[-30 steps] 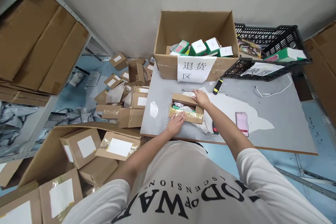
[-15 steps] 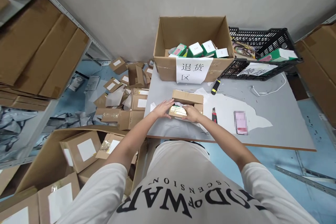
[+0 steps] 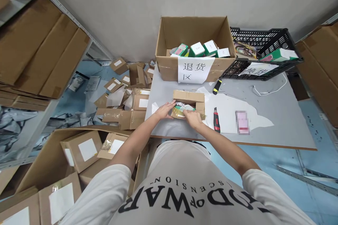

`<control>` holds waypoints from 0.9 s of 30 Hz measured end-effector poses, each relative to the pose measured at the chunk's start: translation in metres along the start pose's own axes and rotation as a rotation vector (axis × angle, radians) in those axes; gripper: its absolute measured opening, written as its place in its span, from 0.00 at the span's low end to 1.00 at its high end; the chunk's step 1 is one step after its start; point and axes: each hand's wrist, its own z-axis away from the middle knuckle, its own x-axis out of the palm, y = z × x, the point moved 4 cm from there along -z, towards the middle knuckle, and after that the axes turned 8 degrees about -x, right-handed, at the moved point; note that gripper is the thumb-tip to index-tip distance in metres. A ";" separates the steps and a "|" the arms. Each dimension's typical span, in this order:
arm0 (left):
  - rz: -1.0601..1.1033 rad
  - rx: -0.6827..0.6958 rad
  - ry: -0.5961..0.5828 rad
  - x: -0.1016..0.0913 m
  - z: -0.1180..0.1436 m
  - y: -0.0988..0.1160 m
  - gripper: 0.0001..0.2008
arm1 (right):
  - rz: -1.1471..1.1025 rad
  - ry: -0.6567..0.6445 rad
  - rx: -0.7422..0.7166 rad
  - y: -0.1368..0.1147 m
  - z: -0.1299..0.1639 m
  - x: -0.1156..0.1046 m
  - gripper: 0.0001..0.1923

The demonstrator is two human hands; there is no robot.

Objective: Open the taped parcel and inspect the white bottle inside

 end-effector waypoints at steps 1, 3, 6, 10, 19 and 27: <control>-0.005 -0.017 0.015 0.000 0.000 -0.001 0.47 | 0.030 0.021 -0.025 -0.002 0.003 0.003 0.12; -0.016 -0.040 0.032 -0.002 -0.001 -0.003 0.44 | 0.083 0.070 -0.079 -0.003 0.011 0.010 0.15; -0.030 -0.031 0.012 -0.003 -0.003 -0.003 0.42 | 0.115 0.136 -0.132 -0.001 0.025 0.026 0.17; -0.032 -0.037 -0.015 -0.006 -0.004 0.002 0.42 | 0.101 0.222 -0.198 0.003 0.044 0.057 0.23; -0.114 -0.117 -0.102 -0.018 0.009 0.029 0.45 | -0.141 0.177 -0.203 0.024 0.068 0.073 0.23; -0.167 -0.355 0.050 0.004 0.006 0.058 0.57 | 0.009 0.064 -0.049 0.053 -0.012 -0.006 0.17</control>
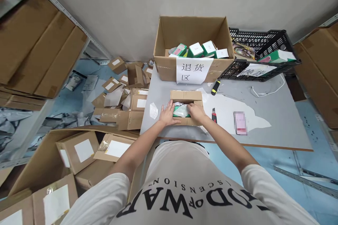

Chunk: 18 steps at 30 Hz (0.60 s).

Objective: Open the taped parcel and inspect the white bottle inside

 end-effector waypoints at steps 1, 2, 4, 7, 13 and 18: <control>-0.003 -0.011 0.005 0.001 0.001 0.001 0.57 | 0.034 -0.053 -0.002 0.001 -0.009 0.000 0.15; -0.004 -0.021 0.009 0.002 0.001 0.000 0.57 | 0.059 -0.087 0.006 0.001 -0.014 0.000 0.15; -0.001 -0.036 0.017 0.002 0.001 -0.001 0.57 | 0.090 -0.105 0.033 0.002 -0.018 0.000 0.14; 0.008 -0.051 0.023 0.002 0.000 -0.003 0.57 | 0.115 -0.056 0.042 0.007 -0.005 -0.008 0.15; 0.023 -0.038 0.020 0.004 -0.002 -0.003 0.58 | 0.116 0.047 0.143 0.050 0.047 -0.015 0.22; 0.024 -0.034 0.036 0.006 -0.002 -0.004 0.58 | 0.047 -0.055 0.228 0.078 0.068 0.025 0.28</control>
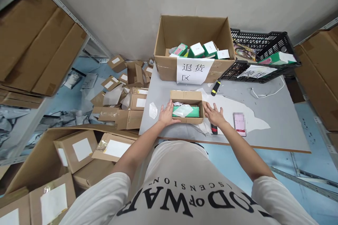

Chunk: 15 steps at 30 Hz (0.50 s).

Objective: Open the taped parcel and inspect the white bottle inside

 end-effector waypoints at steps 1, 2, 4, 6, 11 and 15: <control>-0.001 0.001 0.001 0.001 0.000 0.000 0.59 | -0.026 -0.023 0.004 0.002 0.000 0.008 0.28; 0.000 0.004 0.002 0.001 0.000 0.000 0.59 | -0.049 -0.038 0.000 0.003 -0.001 0.014 0.29; 0.003 0.009 0.007 0.001 0.000 0.000 0.59 | -0.073 -0.042 -0.022 0.004 -0.001 0.020 0.30; 0.007 0.015 0.012 0.001 0.000 0.000 0.58 | -0.054 -0.006 -0.040 0.004 0.000 0.017 0.30; 0.020 0.019 0.011 0.001 0.002 0.000 0.58 | 0.042 0.207 -0.158 -0.024 -0.009 -0.020 0.28; 0.021 0.013 -0.003 0.000 0.003 0.001 0.58 | -0.018 0.053 -0.484 -0.080 -0.043 -0.033 0.19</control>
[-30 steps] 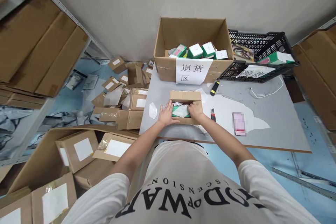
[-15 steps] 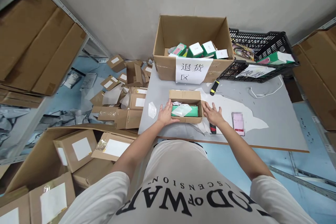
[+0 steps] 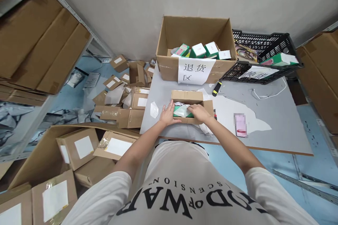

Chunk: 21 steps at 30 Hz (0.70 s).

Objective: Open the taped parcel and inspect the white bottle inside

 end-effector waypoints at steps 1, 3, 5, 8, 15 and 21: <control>-0.004 -0.001 -0.006 0.000 0.000 0.000 0.58 | -0.022 -0.046 -0.055 -0.005 -0.012 0.001 0.17; -0.010 0.000 -0.016 -0.001 0.000 0.000 0.58 | -0.039 -0.110 -0.083 -0.008 -0.027 0.007 0.15; -0.013 0.004 -0.019 -0.001 0.001 0.000 0.58 | -0.031 -0.143 -0.004 -0.002 -0.031 0.015 0.18; -0.010 0.009 -0.016 0.000 0.001 -0.001 0.58 | -0.025 -0.194 0.199 0.015 -0.026 0.027 0.23; 0.017 0.026 -0.005 0.002 0.001 -0.002 0.58 | 0.008 -0.178 0.439 0.028 -0.034 0.023 0.18; 0.146 0.052 0.037 0.005 0.000 -0.005 0.61 | 0.084 -0.014 0.356 0.005 -0.028 -0.007 0.16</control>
